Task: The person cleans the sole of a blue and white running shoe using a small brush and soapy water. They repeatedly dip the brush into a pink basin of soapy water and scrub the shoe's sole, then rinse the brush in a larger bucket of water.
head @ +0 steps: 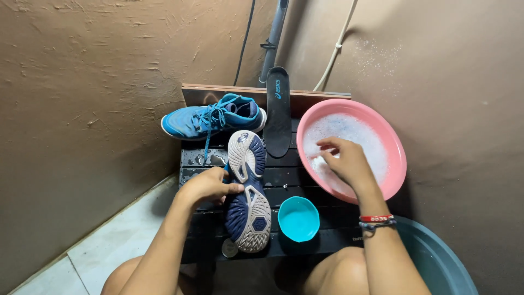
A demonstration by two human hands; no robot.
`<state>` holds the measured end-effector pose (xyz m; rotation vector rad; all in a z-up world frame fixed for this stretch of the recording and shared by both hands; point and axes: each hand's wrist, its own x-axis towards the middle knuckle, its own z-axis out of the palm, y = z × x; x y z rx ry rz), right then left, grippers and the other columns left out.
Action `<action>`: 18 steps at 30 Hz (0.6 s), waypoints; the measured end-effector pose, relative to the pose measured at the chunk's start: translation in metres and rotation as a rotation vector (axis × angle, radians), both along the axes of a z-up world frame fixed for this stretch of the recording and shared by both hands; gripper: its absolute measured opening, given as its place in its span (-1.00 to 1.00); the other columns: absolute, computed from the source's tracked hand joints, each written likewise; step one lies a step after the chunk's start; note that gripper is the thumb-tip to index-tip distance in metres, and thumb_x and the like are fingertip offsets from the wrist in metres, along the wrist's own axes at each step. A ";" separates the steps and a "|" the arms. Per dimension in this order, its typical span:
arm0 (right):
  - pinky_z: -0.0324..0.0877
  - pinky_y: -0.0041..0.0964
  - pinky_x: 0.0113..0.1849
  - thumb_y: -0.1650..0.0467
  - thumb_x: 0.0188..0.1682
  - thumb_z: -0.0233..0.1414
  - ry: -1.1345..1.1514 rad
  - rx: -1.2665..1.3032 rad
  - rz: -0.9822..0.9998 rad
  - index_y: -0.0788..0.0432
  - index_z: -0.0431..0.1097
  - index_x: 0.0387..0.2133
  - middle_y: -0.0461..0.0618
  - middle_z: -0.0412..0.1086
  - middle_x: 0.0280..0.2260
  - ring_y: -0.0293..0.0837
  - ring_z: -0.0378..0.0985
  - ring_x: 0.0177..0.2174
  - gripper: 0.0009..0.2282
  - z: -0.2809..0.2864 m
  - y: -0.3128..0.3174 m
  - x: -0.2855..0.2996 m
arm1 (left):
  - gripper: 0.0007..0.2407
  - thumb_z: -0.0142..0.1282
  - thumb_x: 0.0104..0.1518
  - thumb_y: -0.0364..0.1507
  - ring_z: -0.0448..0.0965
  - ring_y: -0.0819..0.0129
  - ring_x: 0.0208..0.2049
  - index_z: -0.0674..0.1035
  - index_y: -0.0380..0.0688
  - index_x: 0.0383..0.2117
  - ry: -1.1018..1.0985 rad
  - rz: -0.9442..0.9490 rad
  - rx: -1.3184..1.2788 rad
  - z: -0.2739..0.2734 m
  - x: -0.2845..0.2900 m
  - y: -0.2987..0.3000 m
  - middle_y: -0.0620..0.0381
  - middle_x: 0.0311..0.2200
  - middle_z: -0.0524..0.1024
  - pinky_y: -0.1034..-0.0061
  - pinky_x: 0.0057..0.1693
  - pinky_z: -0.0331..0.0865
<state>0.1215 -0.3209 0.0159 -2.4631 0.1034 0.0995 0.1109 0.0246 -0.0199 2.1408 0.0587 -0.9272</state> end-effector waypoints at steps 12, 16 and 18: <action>0.26 0.24 0.10 0.43 -0.26 0.35 0.263 -0.573 0.193 -0.24 0.48 0.12 -0.27 0.42 0.14 0.11 0.23 0.05 -0.42 -0.049 -0.012 0.021 | -0.47 0.29 0.09 -0.25 0.77 0.08 -0.41 0.52 -0.50 0.07 0.092 -0.091 -0.053 0.003 0.014 -0.002 -0.32 -0.40 0.66 0.34 -0.22 0.64; 0.34 0.29 0.06 0.24 -0.24 0.30 0.143 -0.525 0.100 -0.31 0.50 0.07 -0.09 0.51 0.02 0.12 0.43 0.05 -0.50 -0.017 -0.010 0.015 | -0.51 0.30 0.10 -0.23 0.78 0.11 -0.43 0.55 -0.48 -0.02 0.108 -0.127 -0.009 0.002 0.019 0.002 -0.27 -0.48 0.67 0.37 -0.22 0.64; 0.38 0.26 0.05 0.16 -0.23 0.31 0.080 -0.422 0.038 -0.19 0.50 0.05 0.01 0.53 -0.01 0.16 0.48 0.05 -0.51 -0.007 -0.014 0.009 | -0.52 0.31 0.10 -0.23 0.77 0.11 -0.43 0.56 -0.49 -0.04 0.110 -0.126 -0.014 0.003 0.020 0.003 -0.27 -0.48 0.67 0.37 -0.22 0.63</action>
